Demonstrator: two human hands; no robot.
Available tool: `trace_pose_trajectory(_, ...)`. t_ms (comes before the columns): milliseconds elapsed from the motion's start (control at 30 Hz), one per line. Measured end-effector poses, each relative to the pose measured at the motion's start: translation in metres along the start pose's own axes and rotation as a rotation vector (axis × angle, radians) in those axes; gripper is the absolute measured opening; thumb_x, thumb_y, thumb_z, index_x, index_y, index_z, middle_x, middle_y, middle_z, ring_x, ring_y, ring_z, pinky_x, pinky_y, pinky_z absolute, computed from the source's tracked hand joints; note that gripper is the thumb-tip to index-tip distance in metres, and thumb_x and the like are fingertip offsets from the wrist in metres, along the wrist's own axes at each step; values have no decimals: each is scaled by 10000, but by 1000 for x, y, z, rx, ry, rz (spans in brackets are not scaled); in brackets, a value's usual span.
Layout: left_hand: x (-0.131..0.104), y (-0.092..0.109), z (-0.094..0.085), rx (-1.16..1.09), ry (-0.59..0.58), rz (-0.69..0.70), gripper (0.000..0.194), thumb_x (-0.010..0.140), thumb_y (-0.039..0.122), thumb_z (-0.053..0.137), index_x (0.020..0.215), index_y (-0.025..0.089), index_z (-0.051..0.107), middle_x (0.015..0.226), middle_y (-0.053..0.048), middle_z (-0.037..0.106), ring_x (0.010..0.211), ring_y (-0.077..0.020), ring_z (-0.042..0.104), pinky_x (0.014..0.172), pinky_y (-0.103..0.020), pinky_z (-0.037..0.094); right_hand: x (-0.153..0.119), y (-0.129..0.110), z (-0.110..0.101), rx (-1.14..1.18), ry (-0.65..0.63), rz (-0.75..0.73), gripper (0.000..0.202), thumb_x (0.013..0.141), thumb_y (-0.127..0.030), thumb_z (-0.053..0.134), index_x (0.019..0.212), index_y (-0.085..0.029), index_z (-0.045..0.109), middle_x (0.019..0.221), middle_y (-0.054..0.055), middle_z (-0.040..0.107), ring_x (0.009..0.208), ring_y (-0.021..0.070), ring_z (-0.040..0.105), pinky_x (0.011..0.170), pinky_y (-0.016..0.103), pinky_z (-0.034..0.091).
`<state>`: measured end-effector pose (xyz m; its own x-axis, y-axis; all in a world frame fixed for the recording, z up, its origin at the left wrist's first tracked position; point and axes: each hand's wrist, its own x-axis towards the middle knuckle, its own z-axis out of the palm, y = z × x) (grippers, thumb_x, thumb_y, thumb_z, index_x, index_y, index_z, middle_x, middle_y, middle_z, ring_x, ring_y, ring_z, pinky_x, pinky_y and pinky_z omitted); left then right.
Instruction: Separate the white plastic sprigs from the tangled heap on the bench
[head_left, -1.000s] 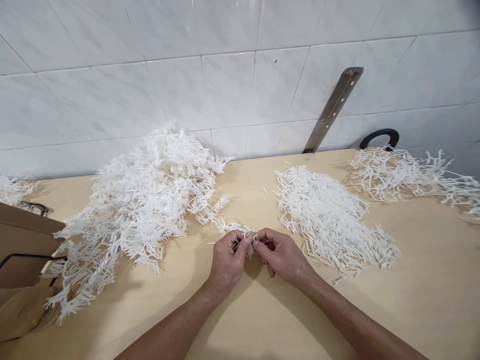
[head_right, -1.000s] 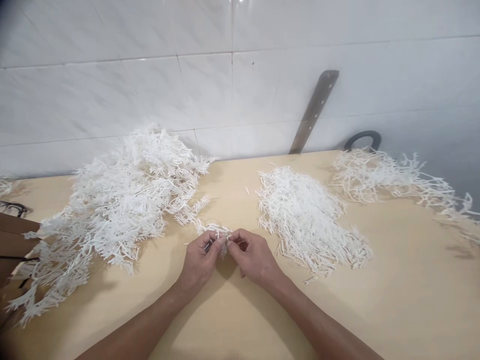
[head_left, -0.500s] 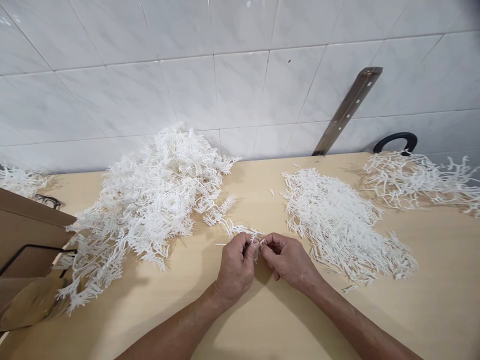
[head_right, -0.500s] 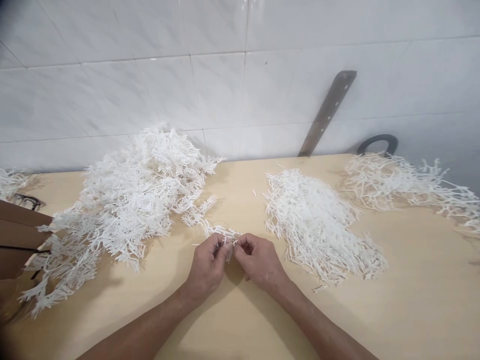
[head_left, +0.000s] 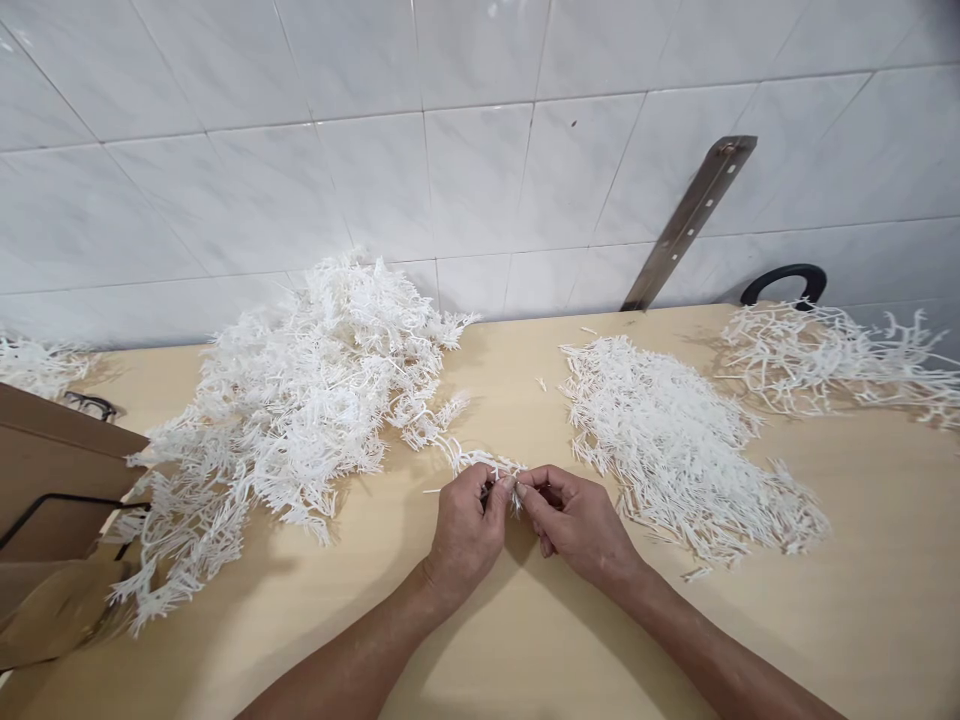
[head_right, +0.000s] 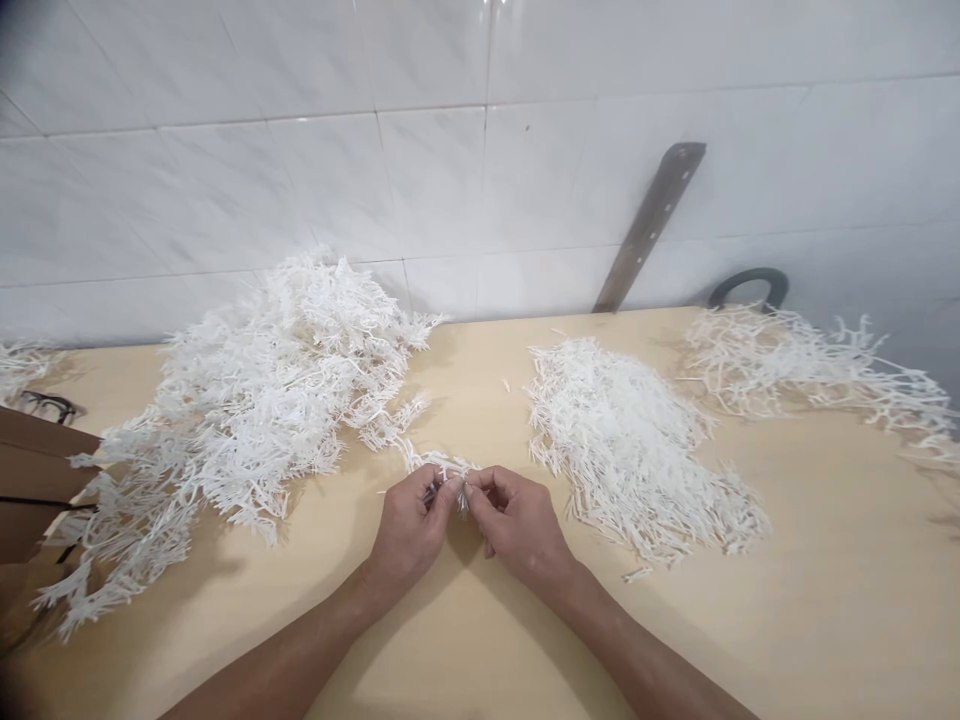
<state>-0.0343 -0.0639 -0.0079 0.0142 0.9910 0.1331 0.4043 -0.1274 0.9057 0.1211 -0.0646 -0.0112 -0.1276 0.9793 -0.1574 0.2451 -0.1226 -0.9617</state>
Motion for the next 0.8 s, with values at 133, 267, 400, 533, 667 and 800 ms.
trace_pose_trajectory(133, -2, -4, 1, 84, 5, 79, 288, 916, 293, 479, 659, 212, 378, 615, 32, 423, 577, -125, 370, 570, -264, 282, 0, 0, 1, -279, 127, -236, 155, 843, -334, 596, 860, -221, 701, 737, 26, 696, 590, 164, 611, 552, 278, 511)
trace_pose_trajectory(267, -3, -6, 1, 84, 14, 95, 283, 920, 269, 467, 673, 218, 337, 632, 31, 412, 591, -128, 360, 571, -267, 281, 1, -3, 3, -358, 144, -243, 99, 821, -254, 564, 810, -224, 657, 678, 13, 669, 602, 173, 606, 601, 297, 507)
trace_pose_trajectory(400, -1, -5, 2, 9, -12, 66, 300, 927, 307, 476, 677, 216, 338, 639, 36, 395, 602, -124, 350, 575, -262, 288, 1, -5, 5, -394, 177, -283, 77, 820, -228, 537, 776, -222, 600, 647, 6, 619, 569, 159, 568, 556, 281, 467)
trace_pose_trajectory(533, 0, -4, 1, -127, -50, 17, 310, 939, 382, 476, 697, 208, 390, 655, 37, 386, 621, -121, 362, 586, -255, 310, -1, -9, 5, -473, 228, -454, 87, 808, -224, 537, 727, -216, 566, 679, 22, 607, 592, 156, 559, 568, 284, 455)
trace_pose_trajectory(667, -2, 1, -1, -184, -52, 33, 330, 936, 402, 494, 691, 204, 397, 644, 40, 373, 607, -113, 345, 575, -248, 308, 0, -15, -2, -293, 117, -121, 170, 848, -351, 555, 760, -212, 602, 614, -3, 631, 460, 139, 561, 437, 256, 437)
trace_pose_trajectory(800, -4, 5, -1, -216, -85, 79, 332, 929, 394, 520, 683, 196, 415, 622, 44, 369, 587, -104, 329, 554, -241, 289, 6, -16, -22, -323, 250, -60, 191, 849, -373, 561, 779, -201, 610, 575, -10, 633, 401, 136, 556, 442, 264, 461)
